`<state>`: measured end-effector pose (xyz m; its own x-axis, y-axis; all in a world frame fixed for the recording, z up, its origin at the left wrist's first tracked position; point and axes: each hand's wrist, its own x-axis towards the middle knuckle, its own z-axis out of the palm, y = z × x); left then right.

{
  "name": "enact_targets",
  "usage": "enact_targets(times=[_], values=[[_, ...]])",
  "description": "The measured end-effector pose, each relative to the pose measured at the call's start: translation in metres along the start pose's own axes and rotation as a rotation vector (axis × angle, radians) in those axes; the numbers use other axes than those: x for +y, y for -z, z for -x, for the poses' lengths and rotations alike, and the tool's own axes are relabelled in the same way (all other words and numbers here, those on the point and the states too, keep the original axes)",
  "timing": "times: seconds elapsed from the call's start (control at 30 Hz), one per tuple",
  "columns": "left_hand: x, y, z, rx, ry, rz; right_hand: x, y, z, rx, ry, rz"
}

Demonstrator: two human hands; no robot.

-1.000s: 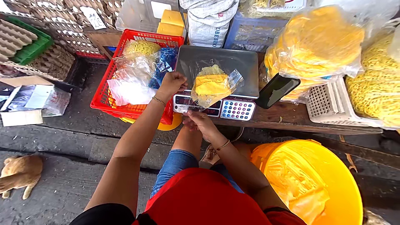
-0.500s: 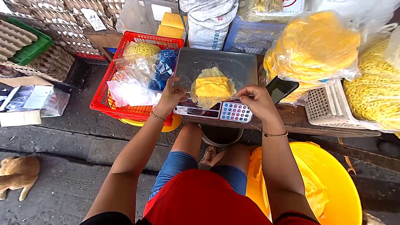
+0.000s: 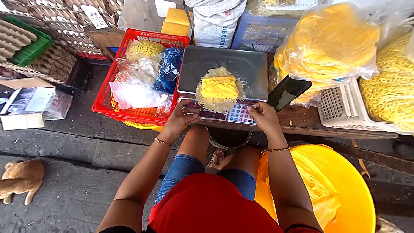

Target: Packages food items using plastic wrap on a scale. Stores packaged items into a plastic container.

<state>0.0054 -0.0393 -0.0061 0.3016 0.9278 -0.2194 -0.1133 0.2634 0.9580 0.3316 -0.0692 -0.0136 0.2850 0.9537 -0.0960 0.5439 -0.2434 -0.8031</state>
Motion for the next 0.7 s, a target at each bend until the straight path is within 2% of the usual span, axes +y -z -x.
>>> enact_targets(times=[0.1, 0.2, 0.3, 0.43, 0.57, 0.63, 0.7], values=[[0.002, 0.016, -0.003, -0.031, 0.007, -0.098, 0.004, 0.006, -0.001, -0.030, 0.009, -0.009], [0.017, 0.021, -0.022, 0.013, 0.025, -0.077, -0.013, 0.023, -0.013, 0.051, 0.101, 0.015], [0.035, 0.014, -0.046, 0.090, 0.061, 0.012, -0.039, 0.028, -0.055, 0.063, 0.142, 0.093], [0.055, -0.001, -0.071, 0.182, 0.122, 0.016, -0.067, 0.013, -0.102, -0.034, 0.066, 0.249], [0.063, -0.002, -0.086, 0.160, 0.106, -0.107, -0.074, 0.004, -0.115, -0.117, 0.066, 0.092], [0.065, 0.001, -0.089, 0.135, 0.083, -0.147, -0.079, 0.010, -0.108, -0.165, 0.008, -0.094], [0.068, 0.001, -0.089, 0.117, 0.088, -0.177, -0.081, 0.015, -0.101, -0.194, -0.057, -0.121]])
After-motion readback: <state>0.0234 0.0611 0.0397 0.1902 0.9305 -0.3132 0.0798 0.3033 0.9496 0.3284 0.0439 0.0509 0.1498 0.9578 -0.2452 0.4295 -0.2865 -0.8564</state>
